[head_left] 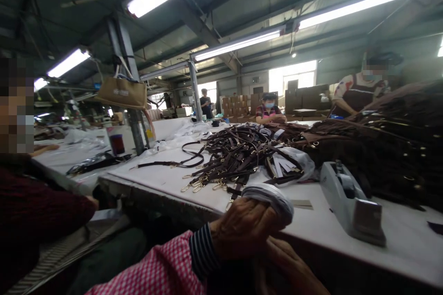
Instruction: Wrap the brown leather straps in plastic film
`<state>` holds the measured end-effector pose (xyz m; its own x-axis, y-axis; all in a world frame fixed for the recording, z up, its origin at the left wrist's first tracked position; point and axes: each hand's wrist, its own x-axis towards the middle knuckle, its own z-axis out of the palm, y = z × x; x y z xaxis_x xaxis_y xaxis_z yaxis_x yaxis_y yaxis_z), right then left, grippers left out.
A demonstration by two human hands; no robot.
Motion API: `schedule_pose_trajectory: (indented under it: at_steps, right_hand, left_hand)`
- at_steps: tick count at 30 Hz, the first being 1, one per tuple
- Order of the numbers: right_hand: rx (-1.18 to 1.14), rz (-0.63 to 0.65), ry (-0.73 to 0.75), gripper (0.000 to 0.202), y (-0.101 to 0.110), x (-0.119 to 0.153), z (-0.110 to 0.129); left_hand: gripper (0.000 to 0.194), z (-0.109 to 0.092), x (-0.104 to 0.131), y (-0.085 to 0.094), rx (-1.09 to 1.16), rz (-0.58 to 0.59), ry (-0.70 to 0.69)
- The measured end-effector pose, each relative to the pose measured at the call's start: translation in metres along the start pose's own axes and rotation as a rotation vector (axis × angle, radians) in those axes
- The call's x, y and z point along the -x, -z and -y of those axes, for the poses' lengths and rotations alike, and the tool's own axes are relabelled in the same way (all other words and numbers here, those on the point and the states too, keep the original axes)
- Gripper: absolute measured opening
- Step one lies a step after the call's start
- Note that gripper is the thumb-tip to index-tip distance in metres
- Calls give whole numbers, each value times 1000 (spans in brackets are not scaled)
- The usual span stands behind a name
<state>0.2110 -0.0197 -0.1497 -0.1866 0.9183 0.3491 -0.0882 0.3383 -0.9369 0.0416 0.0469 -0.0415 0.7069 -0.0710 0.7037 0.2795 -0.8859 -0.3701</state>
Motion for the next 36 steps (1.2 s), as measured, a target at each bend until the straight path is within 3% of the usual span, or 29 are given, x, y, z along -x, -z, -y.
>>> schedule_pose_trajectory:
  at_steps: [2,5,8,11,15,18,20,24,28,31,34,36]
  right_hand:
    - [-38,4,-81,51,11,3,9]
    - [-101,53,-253,56,16,4,23]
    - [-187,188,-428,59,18,-5,39]
    - [-159,275,-463,56,29,-15,52]
    - [126,164,-374,43,56,-21,59]
    - [460,81,-197,23,76,-26,61]
    - [654,72,-67,21,87,-35,61]
    - [1023,111,185,20,102,-60,51]
    - [1407,162,385,22,110,-78,36]
    - [1479,275,429,21,114,-83,25]
    - [1458,378,363,33,116,-82,16]
    - [1441,394,307,29,117,-81,14]
  left_hand:
    - [13,8,3,2,-18,80,-65]
    - [16,14,7,3,62,249,-58]
    - [29,17,12,1,163,414,34]
    - [49,18,19,-4,230,524,111]
    - [51,24,30,-12,212,631,172]
    - [40,32,31,-17,227,676,275]
    - [35,38,26,-21,286,679,314]
    - [32,51,15,-37,414,689,289]
    - [31,65,10,-66,418,735,182]
    - [33,72,7,-85,397,762,54]
    - [38,74,1,-96,364,806,-21]
    - [37,74,-1,-100,347,828,-50]
